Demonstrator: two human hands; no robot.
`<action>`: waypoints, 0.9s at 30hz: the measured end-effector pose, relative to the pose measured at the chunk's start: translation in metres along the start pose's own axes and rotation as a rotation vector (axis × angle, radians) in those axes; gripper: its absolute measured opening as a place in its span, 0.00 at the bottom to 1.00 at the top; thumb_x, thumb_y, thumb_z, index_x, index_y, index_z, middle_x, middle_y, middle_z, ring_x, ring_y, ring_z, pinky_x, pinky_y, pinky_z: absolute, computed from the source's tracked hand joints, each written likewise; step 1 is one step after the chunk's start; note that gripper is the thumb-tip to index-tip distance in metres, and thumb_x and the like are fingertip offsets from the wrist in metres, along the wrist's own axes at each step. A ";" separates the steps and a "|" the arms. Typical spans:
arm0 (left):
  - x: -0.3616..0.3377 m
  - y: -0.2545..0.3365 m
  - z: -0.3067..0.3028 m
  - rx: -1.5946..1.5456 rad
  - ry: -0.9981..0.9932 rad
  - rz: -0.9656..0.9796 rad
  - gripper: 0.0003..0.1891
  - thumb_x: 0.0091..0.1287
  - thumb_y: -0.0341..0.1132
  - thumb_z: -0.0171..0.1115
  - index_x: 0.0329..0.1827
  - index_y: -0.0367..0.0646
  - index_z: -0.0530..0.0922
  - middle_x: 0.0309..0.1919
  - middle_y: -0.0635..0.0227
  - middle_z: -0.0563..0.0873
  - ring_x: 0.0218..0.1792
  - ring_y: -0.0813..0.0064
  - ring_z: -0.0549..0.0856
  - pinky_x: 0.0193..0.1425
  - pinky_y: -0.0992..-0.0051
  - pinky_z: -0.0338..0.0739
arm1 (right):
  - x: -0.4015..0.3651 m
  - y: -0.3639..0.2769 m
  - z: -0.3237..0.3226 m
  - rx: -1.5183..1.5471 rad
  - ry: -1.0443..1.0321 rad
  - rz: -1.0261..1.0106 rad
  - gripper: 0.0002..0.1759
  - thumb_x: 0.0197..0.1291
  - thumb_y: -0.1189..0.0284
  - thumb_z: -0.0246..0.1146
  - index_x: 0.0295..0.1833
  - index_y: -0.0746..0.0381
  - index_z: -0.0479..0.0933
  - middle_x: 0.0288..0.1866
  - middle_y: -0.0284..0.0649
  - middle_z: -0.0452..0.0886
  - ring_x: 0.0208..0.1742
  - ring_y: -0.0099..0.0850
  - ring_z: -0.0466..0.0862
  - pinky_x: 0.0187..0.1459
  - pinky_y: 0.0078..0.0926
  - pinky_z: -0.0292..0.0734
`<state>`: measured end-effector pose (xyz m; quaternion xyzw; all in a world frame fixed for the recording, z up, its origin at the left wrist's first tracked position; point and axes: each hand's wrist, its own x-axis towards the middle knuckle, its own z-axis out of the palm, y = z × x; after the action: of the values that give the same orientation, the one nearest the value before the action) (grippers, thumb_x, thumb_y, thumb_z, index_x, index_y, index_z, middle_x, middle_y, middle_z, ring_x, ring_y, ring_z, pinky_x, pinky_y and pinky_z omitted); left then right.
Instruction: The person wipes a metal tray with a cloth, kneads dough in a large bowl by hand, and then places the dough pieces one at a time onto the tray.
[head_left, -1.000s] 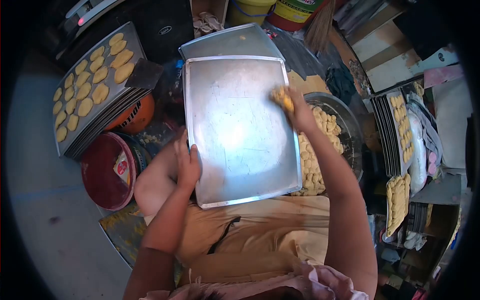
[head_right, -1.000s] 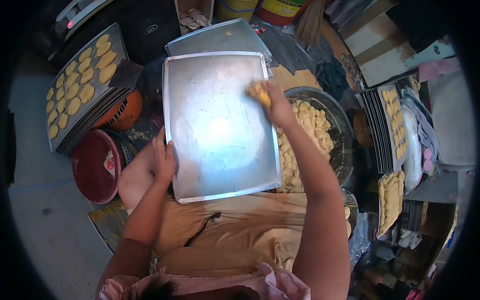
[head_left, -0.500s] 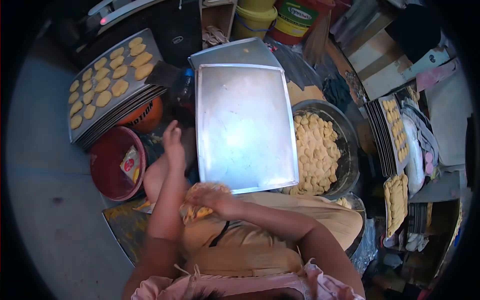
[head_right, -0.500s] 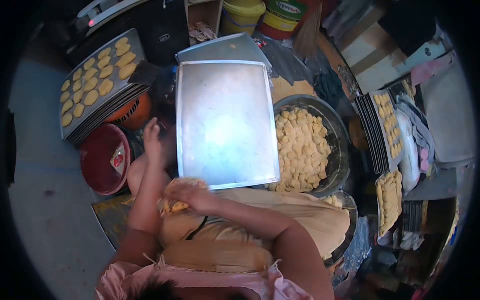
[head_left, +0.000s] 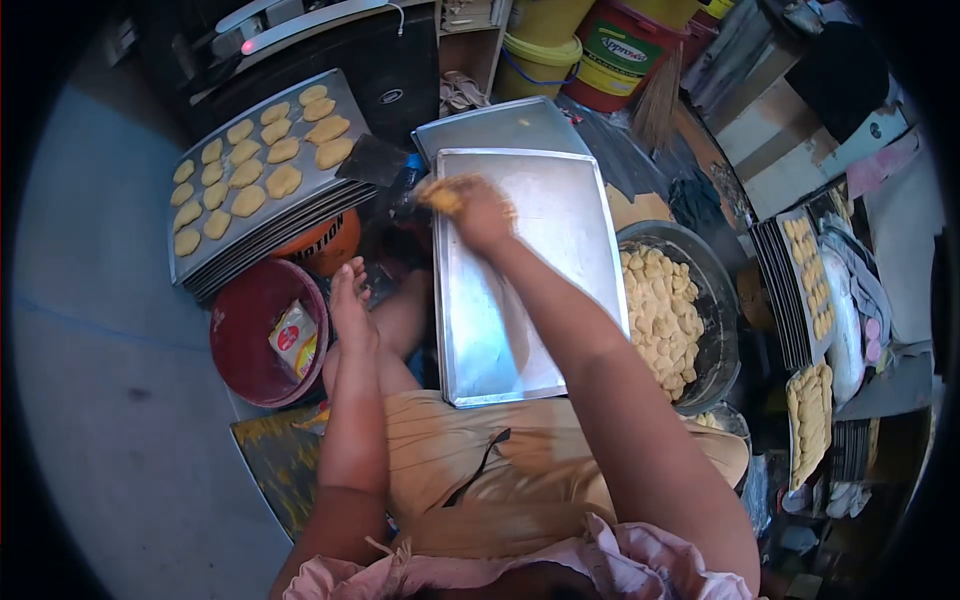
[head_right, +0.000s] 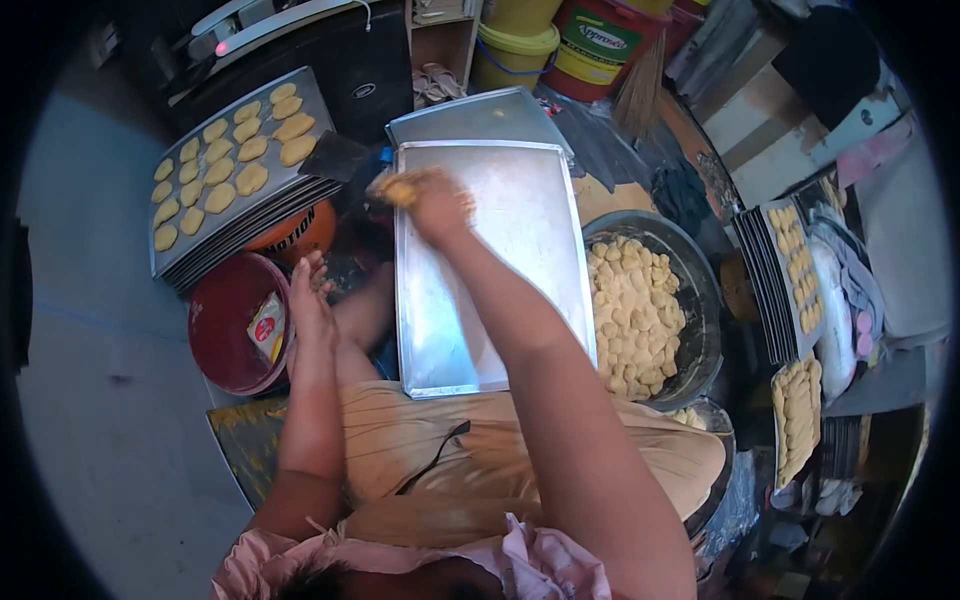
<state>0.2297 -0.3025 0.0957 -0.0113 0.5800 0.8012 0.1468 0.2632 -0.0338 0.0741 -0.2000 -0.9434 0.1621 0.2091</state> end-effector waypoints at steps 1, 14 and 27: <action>0.002 0.001 -0.002 0.000 0.005 0.026 0.18 0.74 0.50 0.55 0.55 0.49 0.80 0.52 0.75 0.83 0.52 0.79 0.76 0.52 0.74 0.65 | -0.024 -0.043 -0.010 0.172 -0.132 -0.099 0.26 0.57 0.61 0.66 0.60 0.62 0.78 0.60 0.52 0.79 0.63 0.50 0.76 0.69 0.46 0.65; -0.072 0.154 0.008 0.380 -0.346 0.342 0.13 0.73 0.33 0.56 0.56 0.37 0.78 0.51 0.67 0.81 0.55 0.75 0.79 0.63 0.74 0.68 | -0.268 -0.171 -0.105 0.483 -0.685 -0.730 0.48 0.51 0.59 0.70 0.77 0.54 0.58 0.76 0.48 0.61 0.78 0.47 0.59 0.73 0.64 0.48; -0.264 -0.025 0.219 0.730 -1.789 0.140 0.18 0.73 0.44 0.58 0.57 0.39 0.77 0.52 0.54 0.79 0.55 0.56 0.78 0.63 0.60 0.71 | -0.322 0.161 -0.319 0.628 -0.590 0.455 0.34 0.61 0.57 0.70 0.68 0.61 0.71 0.64 0.44 0.77 0.66 0.38 0.76 0.64 0.36 0.71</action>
<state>0.5216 -0.1495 0.1939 0.6836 0.4663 0.2910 0.4802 0.7270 0.0331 0.1795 -0.2741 -0.8002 0.5302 -0.0578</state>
